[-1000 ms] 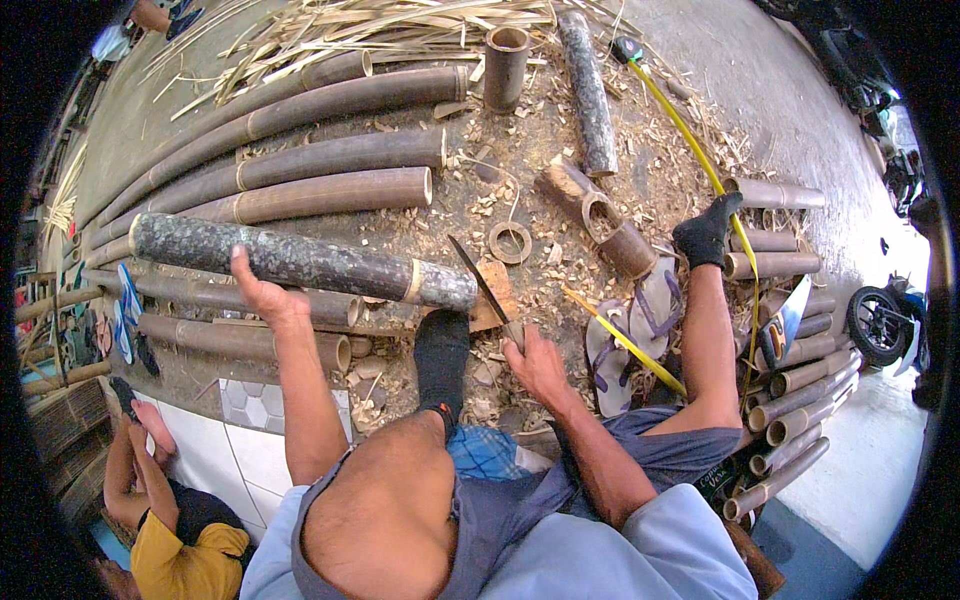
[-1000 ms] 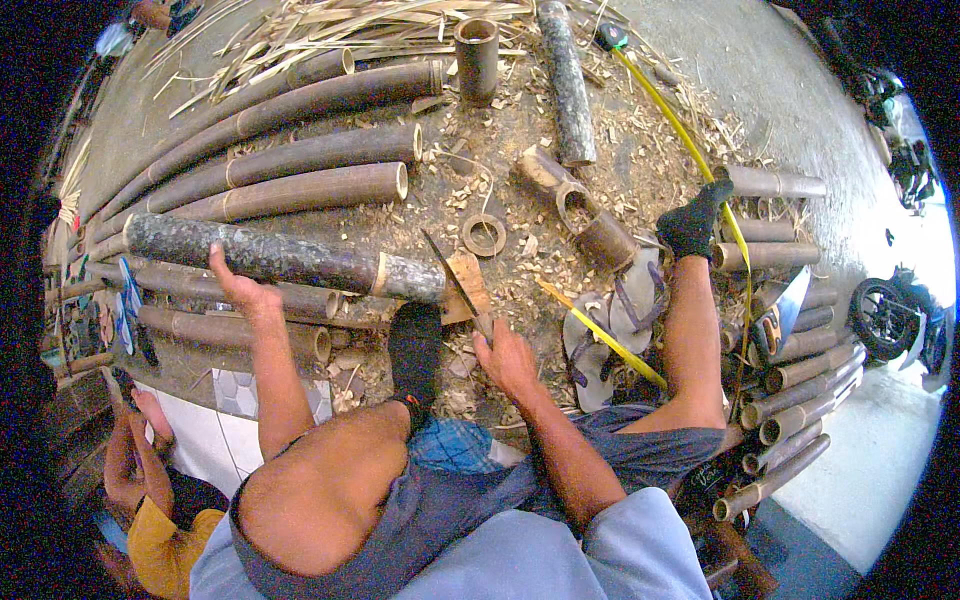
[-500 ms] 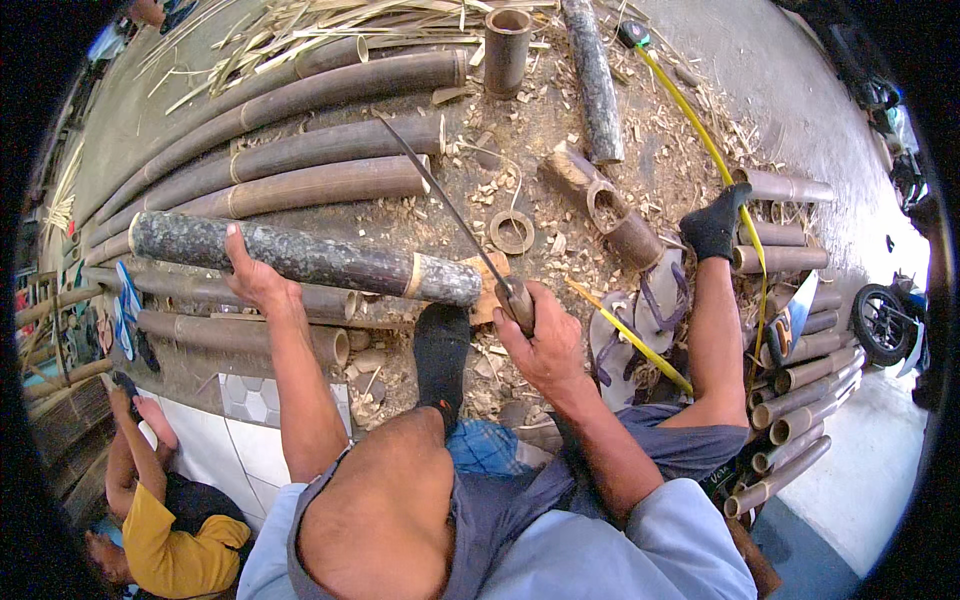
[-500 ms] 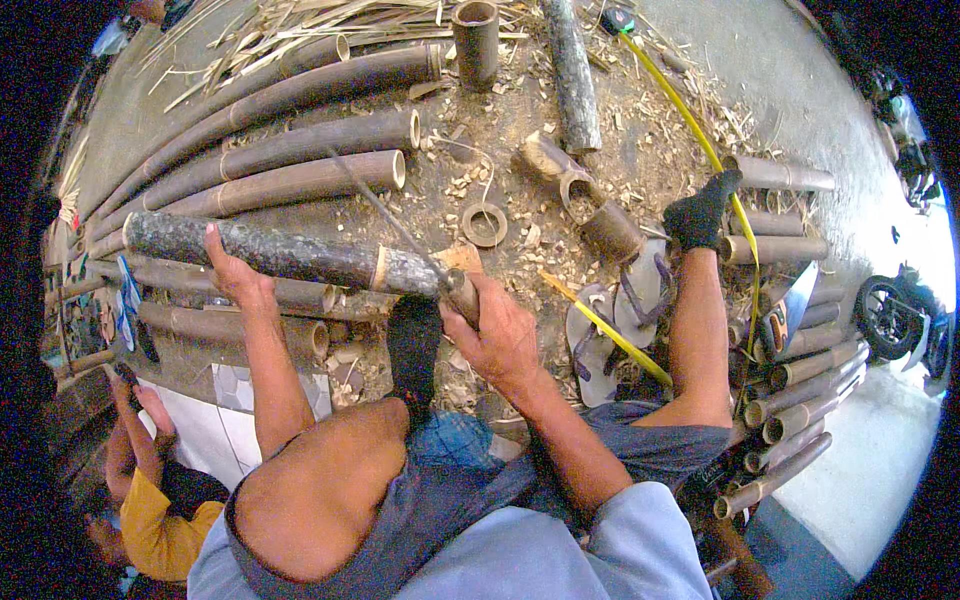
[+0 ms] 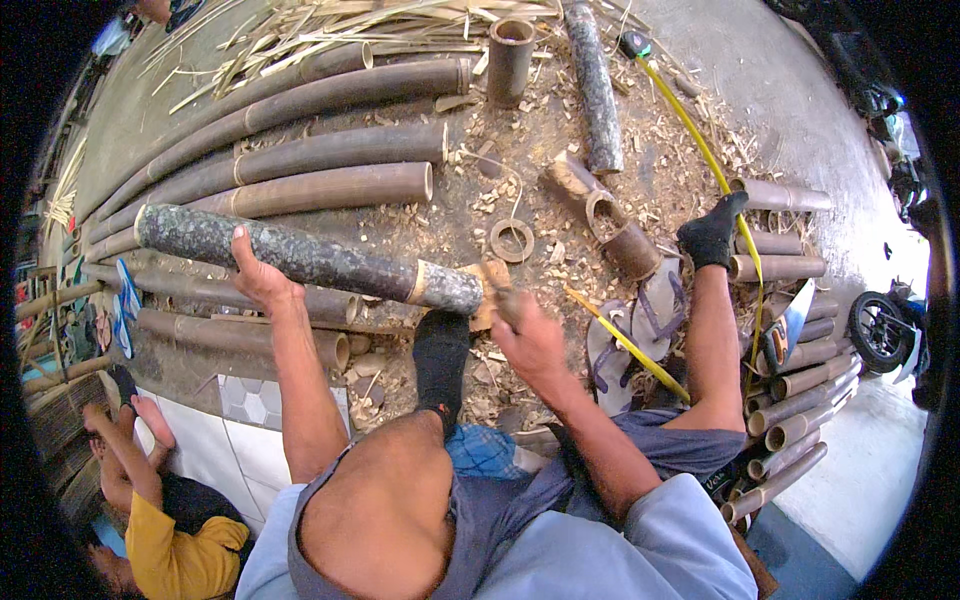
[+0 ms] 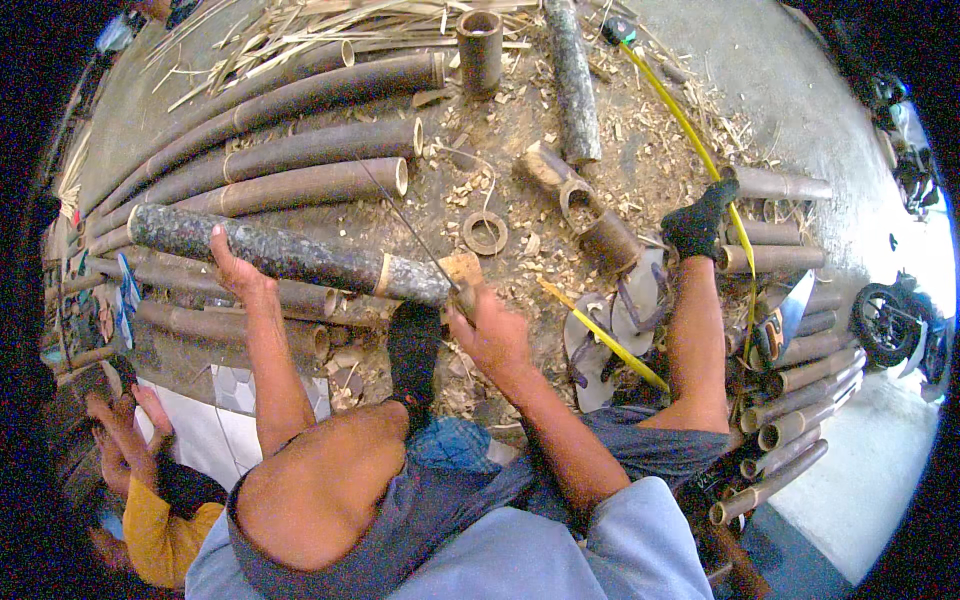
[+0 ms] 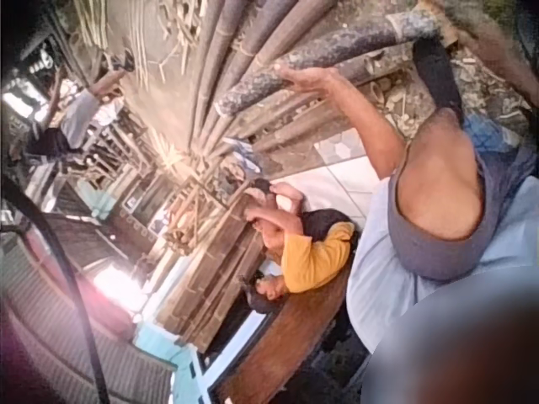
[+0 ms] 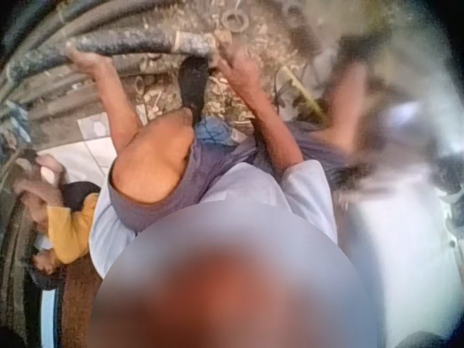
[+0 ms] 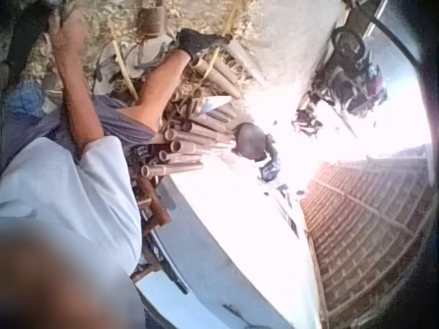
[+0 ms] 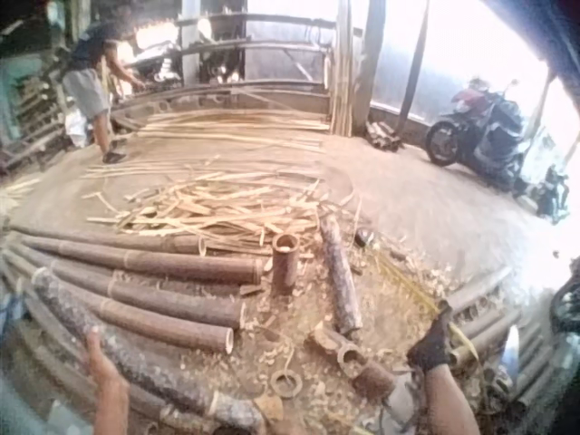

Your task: The person sits on the floor and uses a hand saw to cut a long bamboo pole into shorter sections. They measure the bamboo with a tape measure and use a knife to scrape the surface. The cut pieces are placed on the floor.

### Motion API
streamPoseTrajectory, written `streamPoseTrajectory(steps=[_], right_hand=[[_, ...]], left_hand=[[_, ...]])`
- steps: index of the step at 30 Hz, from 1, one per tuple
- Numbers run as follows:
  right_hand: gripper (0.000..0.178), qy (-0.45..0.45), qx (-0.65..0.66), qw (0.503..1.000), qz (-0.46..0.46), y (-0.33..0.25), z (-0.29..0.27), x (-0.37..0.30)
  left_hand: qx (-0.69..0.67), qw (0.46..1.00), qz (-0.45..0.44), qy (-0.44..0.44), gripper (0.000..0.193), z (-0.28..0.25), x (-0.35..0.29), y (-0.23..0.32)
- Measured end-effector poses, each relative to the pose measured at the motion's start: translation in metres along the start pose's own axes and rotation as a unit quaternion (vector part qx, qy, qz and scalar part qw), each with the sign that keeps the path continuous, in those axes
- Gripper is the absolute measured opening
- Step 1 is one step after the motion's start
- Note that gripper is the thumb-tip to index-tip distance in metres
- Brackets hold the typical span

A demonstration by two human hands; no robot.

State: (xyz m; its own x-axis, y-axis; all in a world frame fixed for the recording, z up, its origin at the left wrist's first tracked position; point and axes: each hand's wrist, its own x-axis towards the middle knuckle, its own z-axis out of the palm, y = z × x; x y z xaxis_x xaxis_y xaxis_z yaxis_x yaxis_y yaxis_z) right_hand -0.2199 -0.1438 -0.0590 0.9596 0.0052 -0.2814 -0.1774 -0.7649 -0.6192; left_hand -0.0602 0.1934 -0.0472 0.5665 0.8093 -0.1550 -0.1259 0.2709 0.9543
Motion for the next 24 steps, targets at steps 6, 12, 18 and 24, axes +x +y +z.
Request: streamPoseTrajectory(steps=[6,12,18,24], right_hand=[[0.044,-0.003,0.058,0.998,0.033,-0.001,-0.007,0.001],[0.044,0.049,0.126,0.991,-0.014,0.016,0.005,0.001],[0.044,-0.063,0.032,0.994,0.078,0.050,0.044,0.004],[0.049,-0.031,0.068,0.995,0.070,0.063,0.060,-0.019]], left_hand=[[-0.001,1.000,-0.002,-0.019,0.060,-0.002,0.005,-0.002],[-0.004,0.999,0.008,-0.045,0.061,-0.002,0.000,-0.002],[-0.031,0.995,-0.084,-0.037,0.055,-0.009,0.002,0.015],[-0.045,0.998,-0.003,-0.040,0.056,-0.008,-0.020,0.046]])
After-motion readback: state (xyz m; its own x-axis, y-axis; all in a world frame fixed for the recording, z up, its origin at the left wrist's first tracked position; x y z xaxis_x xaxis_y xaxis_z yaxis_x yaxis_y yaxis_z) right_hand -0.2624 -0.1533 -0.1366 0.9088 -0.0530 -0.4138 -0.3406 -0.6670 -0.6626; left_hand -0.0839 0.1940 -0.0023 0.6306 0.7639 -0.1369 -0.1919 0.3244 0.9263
